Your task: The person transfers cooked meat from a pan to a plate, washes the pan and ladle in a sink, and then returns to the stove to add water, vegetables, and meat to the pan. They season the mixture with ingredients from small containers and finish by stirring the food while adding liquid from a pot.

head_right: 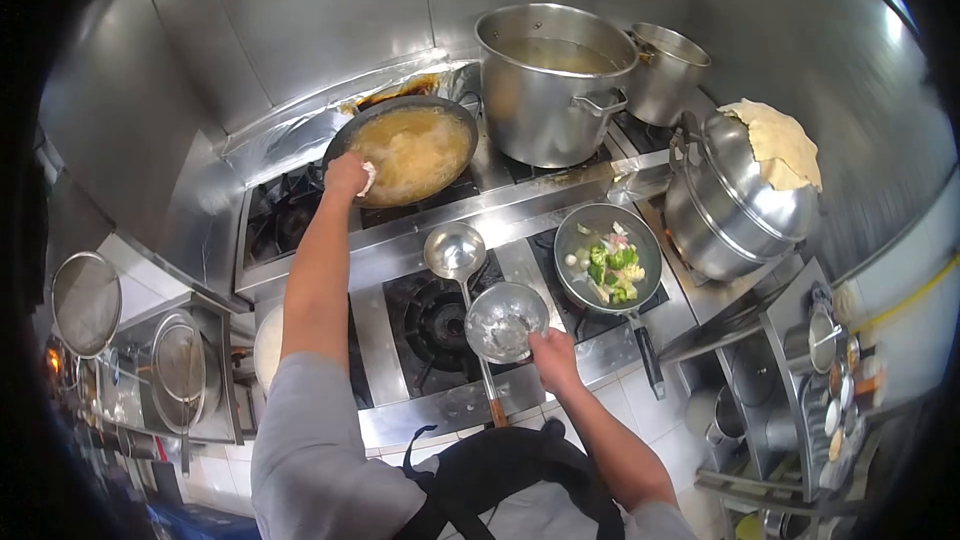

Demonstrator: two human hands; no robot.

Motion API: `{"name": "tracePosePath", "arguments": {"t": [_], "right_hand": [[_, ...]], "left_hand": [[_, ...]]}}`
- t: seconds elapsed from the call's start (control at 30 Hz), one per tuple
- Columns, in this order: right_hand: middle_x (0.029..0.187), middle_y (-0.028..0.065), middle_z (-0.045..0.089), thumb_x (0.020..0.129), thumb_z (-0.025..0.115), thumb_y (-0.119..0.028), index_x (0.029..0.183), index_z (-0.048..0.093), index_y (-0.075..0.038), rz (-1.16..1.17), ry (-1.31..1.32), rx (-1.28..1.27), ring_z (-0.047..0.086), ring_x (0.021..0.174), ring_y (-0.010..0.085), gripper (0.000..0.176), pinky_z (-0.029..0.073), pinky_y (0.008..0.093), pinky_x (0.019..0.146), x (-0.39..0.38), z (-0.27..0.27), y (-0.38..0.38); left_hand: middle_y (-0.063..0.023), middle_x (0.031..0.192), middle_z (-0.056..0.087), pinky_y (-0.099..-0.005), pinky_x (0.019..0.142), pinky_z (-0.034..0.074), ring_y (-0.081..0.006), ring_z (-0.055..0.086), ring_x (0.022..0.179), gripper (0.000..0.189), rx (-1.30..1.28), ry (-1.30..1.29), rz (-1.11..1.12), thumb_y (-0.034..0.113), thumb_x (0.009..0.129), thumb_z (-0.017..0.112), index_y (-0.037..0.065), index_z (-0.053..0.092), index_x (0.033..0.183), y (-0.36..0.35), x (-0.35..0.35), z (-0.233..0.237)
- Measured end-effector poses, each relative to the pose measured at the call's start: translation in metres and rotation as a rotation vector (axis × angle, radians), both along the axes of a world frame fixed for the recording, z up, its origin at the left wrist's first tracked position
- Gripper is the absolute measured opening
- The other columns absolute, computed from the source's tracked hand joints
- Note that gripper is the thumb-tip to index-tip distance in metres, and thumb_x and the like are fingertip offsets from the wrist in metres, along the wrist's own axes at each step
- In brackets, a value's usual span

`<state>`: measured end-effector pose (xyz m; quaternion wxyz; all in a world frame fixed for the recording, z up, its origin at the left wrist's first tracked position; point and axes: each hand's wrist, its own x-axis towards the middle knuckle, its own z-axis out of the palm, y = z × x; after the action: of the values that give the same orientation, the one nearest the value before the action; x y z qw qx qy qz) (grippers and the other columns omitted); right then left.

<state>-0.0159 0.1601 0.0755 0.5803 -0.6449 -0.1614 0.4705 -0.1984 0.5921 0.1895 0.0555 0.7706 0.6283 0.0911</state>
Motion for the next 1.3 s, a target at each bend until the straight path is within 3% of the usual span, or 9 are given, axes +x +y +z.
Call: {"name": "tracePosePath", "arguments": {"t": [0.17,0.3,0.43,0.6,0.77,0.87,0.97,1.1,1.3], "right_hand": [[0.084,0.0117,0.067,0.086,0.054,-0.009,0.095,0.062,0.006,-0.050,0.030,0.017,0.066,0.073,0.0184,0.019,0.055,0.0316,0.063,-0.018,-0.012,-0.023],[0.074,0.0041,0.061,0.085,0.054,-0.008,0.085,0.061,0.002,-0.060,-0.003,0.108,0.057,0.063,0.0114,0.012,0.046,0.0263,0.057,-0.038,0.005,-0.031],[0.065,-0.0029,0.052,0.086,0.055,-0.008,0.077,0.059,-0.004,-0.004,-0.032,0.185,0.045,0.056,0.0064,0.010,0.038,0.0244,0.052,-0.071,0.027,-0.045],[0.075,-0.0008,0.061,0.085,0.058,-0.008,0.087,0.062,-0.004,0.091,0.112,0.338,0.051,0.061,0.0064,0.006,0.039,0.0237,0.053,-0.121,0.023,-0.072],[0.087,0.0028,0.066,0.086,0.056,-0.005,0.095,0.062,-0.003,0.103,0.343,0.335,0.061,0.074,0.0118,0.011,0.045,0.0266,0.062,-0.193,0.022,-0.118],[0.092,0.0060,0.067,0.087,0.055,-0.003,0.096,0.061,-0.002,0.171,0.353,0.283,0.063,0.080,0.0146,0.011,0.049,0.0283,0.069,-0.222,0.018,-0.140],[0.093,0.0081,0.067,0.087,0.054,-0.002,0.097,0.061,-0.001,0.242,0.331,0.239,0.064,0.084,0.0160,0.011,0.050,0.0286,0.074,-0.261,0.040,-0.150],[0.095,0.0096,0.067,0.088,0.054,-0.001,0.098,0.060,0.001,0.382,0.286,0.277,0.064,0.085,0.0160,0.012,0.050,0.0288,0.074,-0.321,0.050,-0.128],[0.093,0.0096,0.067,0.087,0.053,0.000,0.100,0.061,0.003,0.693,0.218,0.350,0.064,0.082,0.0139,0.016,0.050,0.0269,0.072,-0.502,0.083,-0.071]], "left_hand": [[-0.0209,0.122,0.061,-0.0456,0.098,0.045,-0.0397,0.053,0.118,0.034,0.022,-0.064,-0.021,0.020,0.082,0.060,0.005,0.066,0.112,0.008,-0.015,-0.007],[-0.0236,0.115,0.062,-0.0454,0.094,0.047,-0.0402,0.057,0.111,0.033,0.070,-0.094,-0.236,0.021,0.080,0.063,0.004,0.065,0.108,-0.035,-0.047,0.044],[-0.0217,0.113,0.063,-0.0414,0.091,0.047,-0.0363,0.060,0.106,0.039,0.249,-0.260,-0.465,0.023,0.078,0.072,0.003,0.064,0.110,-0.138,-0.109,0.091],[-0.0144,0.110,0.061,-0.0385,0.095,0.045,-0.0311,0.057,0.106,0.036,0.237,-0.370,-0.705,0.023,0.080,0.072,0.005,0.064,0.110,-0.297,-0.213,0.095],[-0.0166,0.114,0.061,-0.0417,0.092,0.045,-0.0351,0.055,0.109,0.036,0.124,-0.349,-0.605,0.025,0.080,0.072,0.005,0.063,0.109,-0.426,-0.320,0.088],[-0.0141,0.112,0.062,-0.0375,0.086,0.047,-0.0297,0.058,0.102,0.035,-0.042,-0.551,-0.357,0.022,0.082,0.071,0.004,0.063,0.111,-0.472,-0.387,0.088],[-0.0066,0.098,0.066,-0.0288,0.073,0.047,-0.0162,0.058,0.085,0.031,-0.169,-0.796,-0.045,0.021,0.085,0.071,0.003,0.065,0.109,-0.504,-0.454,0.078],[-0.0073,0.092,0.066,-0.0293,0.073,0.048,-0.0164,0.060,0.082,0.031,-0.105,-0.857,-0.058,0.022,0.086,0.070,0.002,0.065,0.109,-0.523,-0.541,0.053],[-0.0100,0.094,0.067,-0.0310,0.077,0.050,-0.0181,0.062,0.086,0.033,-0.038,-0.952,0.039,0.028,0.088,0.068,0.002,0.064,0.109,-0.563,-0.683,0.018]]}}
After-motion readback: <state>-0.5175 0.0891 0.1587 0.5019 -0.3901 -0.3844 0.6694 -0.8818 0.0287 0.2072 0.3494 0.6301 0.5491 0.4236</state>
